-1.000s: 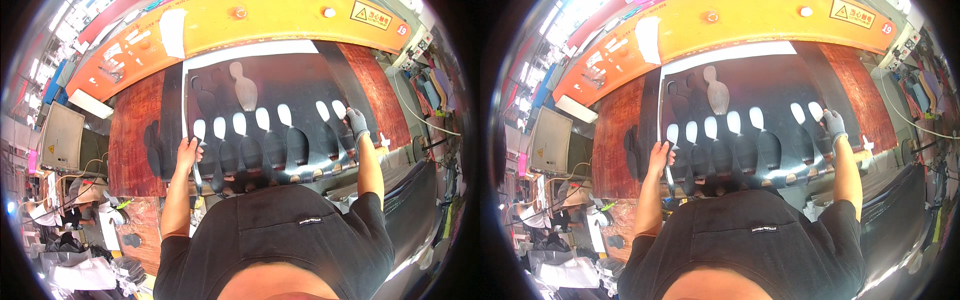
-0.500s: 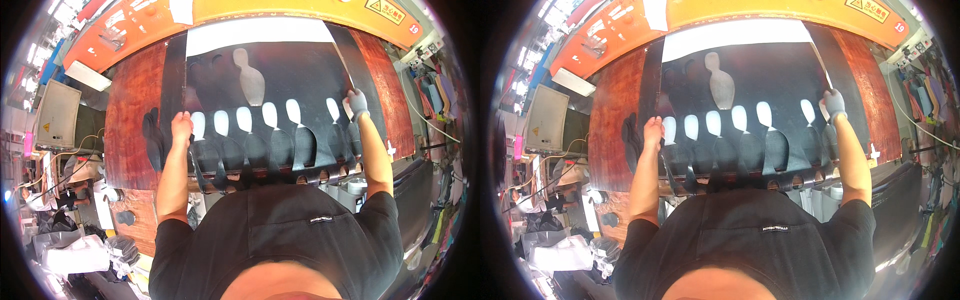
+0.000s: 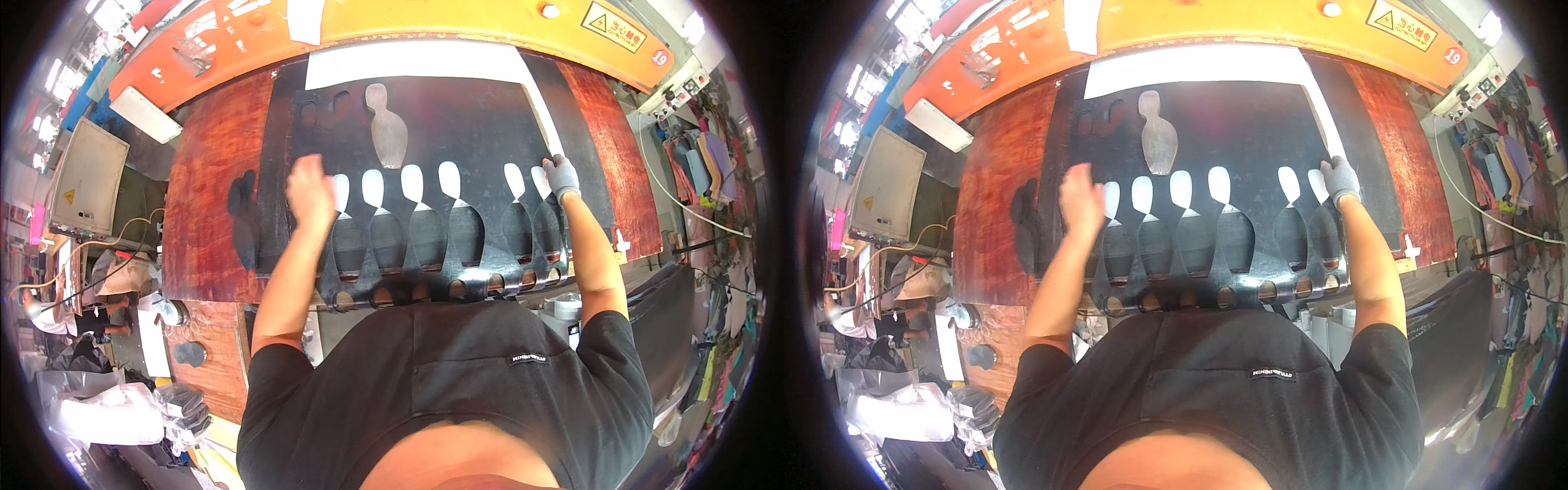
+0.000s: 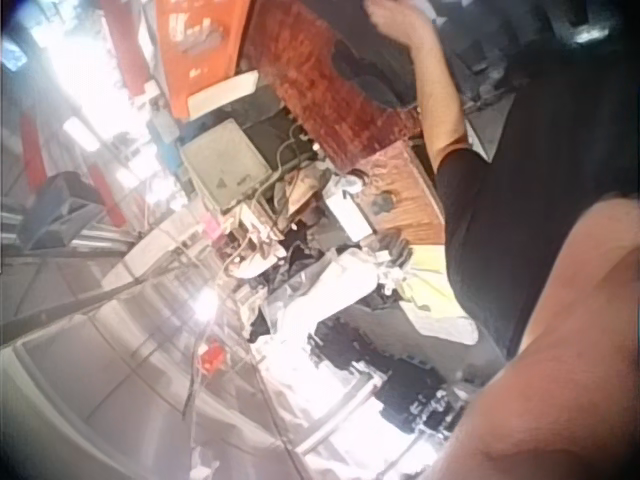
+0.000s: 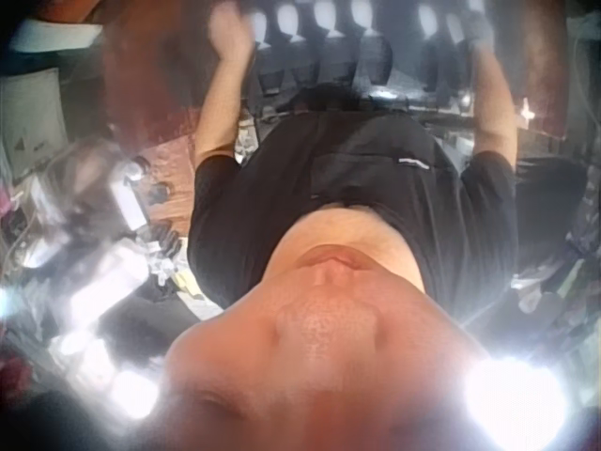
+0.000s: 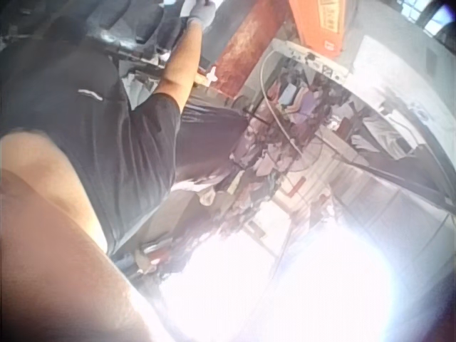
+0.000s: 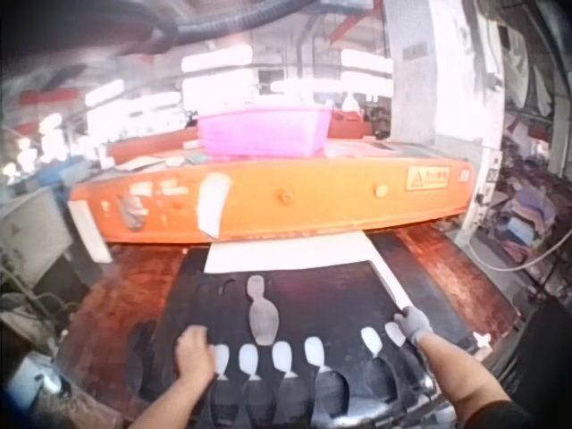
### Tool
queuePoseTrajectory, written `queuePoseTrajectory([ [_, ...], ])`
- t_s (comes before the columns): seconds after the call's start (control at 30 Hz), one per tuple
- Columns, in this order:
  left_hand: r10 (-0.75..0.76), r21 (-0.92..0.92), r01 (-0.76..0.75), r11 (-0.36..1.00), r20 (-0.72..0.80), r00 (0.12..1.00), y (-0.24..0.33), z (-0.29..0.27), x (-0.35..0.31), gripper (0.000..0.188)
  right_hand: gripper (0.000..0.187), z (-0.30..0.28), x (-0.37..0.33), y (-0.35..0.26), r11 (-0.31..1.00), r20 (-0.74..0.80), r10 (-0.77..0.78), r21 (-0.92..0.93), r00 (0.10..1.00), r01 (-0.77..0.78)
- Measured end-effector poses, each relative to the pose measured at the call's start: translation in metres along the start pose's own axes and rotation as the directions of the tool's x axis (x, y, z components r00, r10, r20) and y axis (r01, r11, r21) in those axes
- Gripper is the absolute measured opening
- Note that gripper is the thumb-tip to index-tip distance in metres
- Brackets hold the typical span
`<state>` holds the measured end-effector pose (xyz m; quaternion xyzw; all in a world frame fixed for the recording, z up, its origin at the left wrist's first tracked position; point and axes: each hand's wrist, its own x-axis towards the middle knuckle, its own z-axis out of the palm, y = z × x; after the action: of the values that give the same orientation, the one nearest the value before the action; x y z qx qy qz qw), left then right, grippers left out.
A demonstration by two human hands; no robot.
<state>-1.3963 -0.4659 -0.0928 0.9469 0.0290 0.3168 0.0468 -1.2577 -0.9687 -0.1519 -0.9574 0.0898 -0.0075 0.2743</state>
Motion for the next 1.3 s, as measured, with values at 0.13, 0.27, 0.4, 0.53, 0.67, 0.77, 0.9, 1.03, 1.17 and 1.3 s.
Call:
queuePoseTrajectory([
  [0.13, 0.285, -0.303, -0.202, 0.931, 0.258, 0.923, 0.067, 0.015, -0.017, 0.03, 0.038, -0.005, -0.003, -0.013, 0.993, -0.023, 0.007, -0.119, 1.0, -0.01],
  [0.27, 0.253, -0.268, -0.21, 0.94, 0.135, 0.958, 0.077, 0.024, -0.025, 0.033, 0.046, -0.007, -0.013, -0.048, 0.969, -0.176, -0.211, -0.17, 0.962, 0.181],
  [0.4, 0.25, -0.322, -0.182, 0.929, 0.183, 0.951, 0.068, 0.025, -0.014, 0.028, 0.053, 0.025, -0.015, -0.133, 0.85, -0.208, -0.526, -0.08, 0.825, 0.521],
  [0.53, 0.249, -0.363, -0.172, 0.916, 0.178, 0.952, 0.068, 0.026, -0.006, 0.024, 0.062, 0.068, -0.031, -0.243, 0.782, -0.046, -0.603, 0.166, 0.796, 0.601],
  [0.67, 0.19, -0.3, -0.141, 0.943, 0.141, 0.972, 0.071, 0.03, -0.009, 0.024, 0.072, 0.096, -0.05, -0.32, 0.855, 0.228, -0.514, 0.056, 0.827, 0.516],
  [0.77, 0.113, -0.247, -0.065, 0.967, 0.185, 0.976, 0.072, 0.035, -0.01, 0.032, 0.075, 0.109, -0.052, -0.335, 0.852, 0.23, -0.489, -0.077, 0.841, 0.517],
  [0.9, 0.069, -0.233, 0.002, 0.972, 0.295, 0.953, 0.072, 0.039, -0.006, 0.04, 0.045, 0.112, -0.026, -0.317, 0.788, 0.034, -0.553, 0.347, 0.833, 0.509],
  [1.03, 0.076, -0.188, -0.025, 0.982, 0.266, 0.961, 0.074, 0.04, -0.003, 0.039, 0.037, 0.09, 0.015, -0.293, 0.395, 0.358, -0.417, 0.899, 0.835, -0.189],
  [1.17, 0.082, -0.187, -0.031, 0.982, 0.271, 0.959, 0.074, 0.04, 0.0, 0.04, 0.052, 0.07, 0.019, -0.281, 0.714, 0.176, -0.39, 0.678, 0.904, 0.176],
  [1.3, 0.073, -0.197, -0.013, 0.98, 0.298, 0.952, 0.074, 0.041, 0.003, 0.039, 0.054, 0.072, -0.006, -0.286, 0.884, 0.035, -0.425, 0.23, 0.904, 0.407],
])
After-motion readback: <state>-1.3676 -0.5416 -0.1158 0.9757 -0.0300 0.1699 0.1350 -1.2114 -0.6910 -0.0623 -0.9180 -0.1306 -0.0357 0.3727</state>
